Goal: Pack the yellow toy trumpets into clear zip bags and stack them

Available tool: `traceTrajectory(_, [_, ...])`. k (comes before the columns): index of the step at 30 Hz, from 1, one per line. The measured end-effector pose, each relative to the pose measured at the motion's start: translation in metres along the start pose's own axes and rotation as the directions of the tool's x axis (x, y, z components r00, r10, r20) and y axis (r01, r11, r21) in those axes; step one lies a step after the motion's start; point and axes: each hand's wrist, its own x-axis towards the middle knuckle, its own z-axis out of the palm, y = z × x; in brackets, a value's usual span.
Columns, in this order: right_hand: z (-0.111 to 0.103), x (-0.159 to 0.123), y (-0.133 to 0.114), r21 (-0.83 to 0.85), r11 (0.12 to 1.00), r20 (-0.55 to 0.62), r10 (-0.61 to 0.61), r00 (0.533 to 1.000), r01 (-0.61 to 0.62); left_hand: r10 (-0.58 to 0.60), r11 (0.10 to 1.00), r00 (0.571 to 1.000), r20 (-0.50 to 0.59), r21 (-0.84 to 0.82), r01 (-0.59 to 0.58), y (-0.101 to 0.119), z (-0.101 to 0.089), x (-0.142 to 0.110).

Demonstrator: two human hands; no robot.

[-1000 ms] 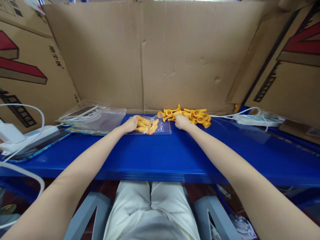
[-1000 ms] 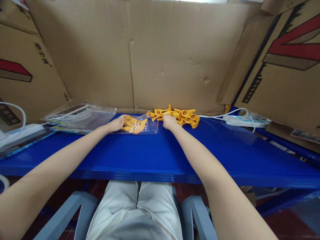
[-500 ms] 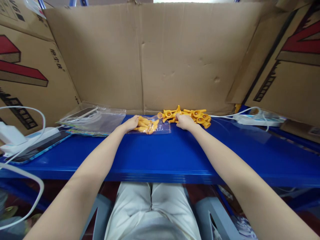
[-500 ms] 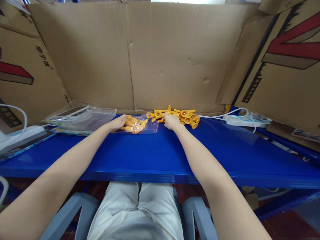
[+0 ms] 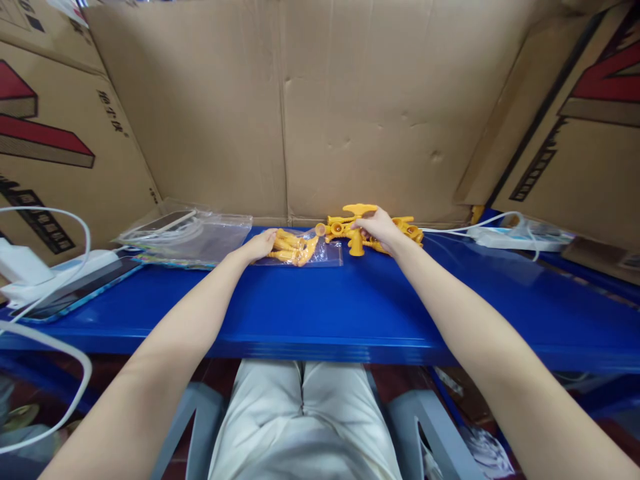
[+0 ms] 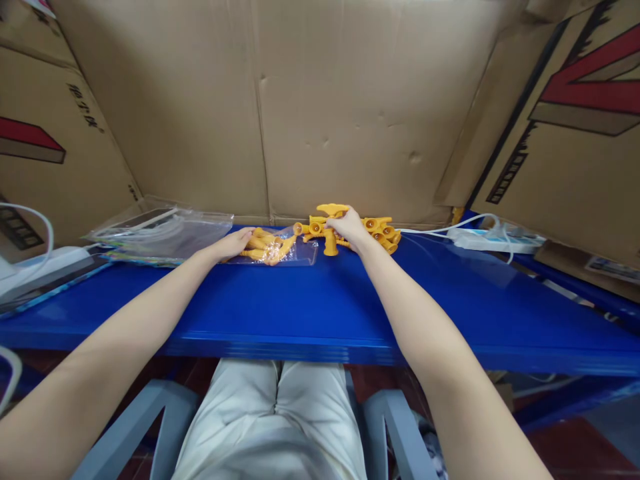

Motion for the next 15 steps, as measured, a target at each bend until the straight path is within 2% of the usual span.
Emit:
traceTrajectory(2, [0.007,-0.004,-0.005,0.173,0.982,0.002,0.076,0.997,-0.075,-0.009,1.0,1.0,0.014,0.011,0.008,-0.001,0.0,0.001])
traceTrajectory(4, [0.016,-0.01,-0.007,0.33,0.929,0.057,0.156,0.986,-0.166,-0.016,1.0,1.0,0.014,0.015,0.016,-0.002,0.001,0.002])
traceTrajectory(7, [0.029,-0.017,-0.005,0.42,0.861,0.159,0.24,0.958,-0.285,-0.022,0.999,1.0,-0.006,0.023,0.022,-0.005,0.002,0.005])
traceTrajectory(10, [0.032,-0.02,-0.001,0.328,0.882,0.19,0.288,0.939,-0.337,-0.024,1.0,1.0,-0.01,0.013,0.025,-0.007,0.002,0.006])
traceTrajectory(13, [0.025,-0.017,-0.002,0.117,0.946,0.18,0.28,0.943,-0.303,-0.028,0.999,0.999,-0.02,-0.031,0.028,-0.007,0.003,0.006])
traceTrajectory(15, [0.019,-0.015,-0.004,0.048,0.953,0.198,0.284,0.938,-0.298,-0.039,0.997,0.999,-0.024,-0.073,0.037,-0.006,0.003,0.005])
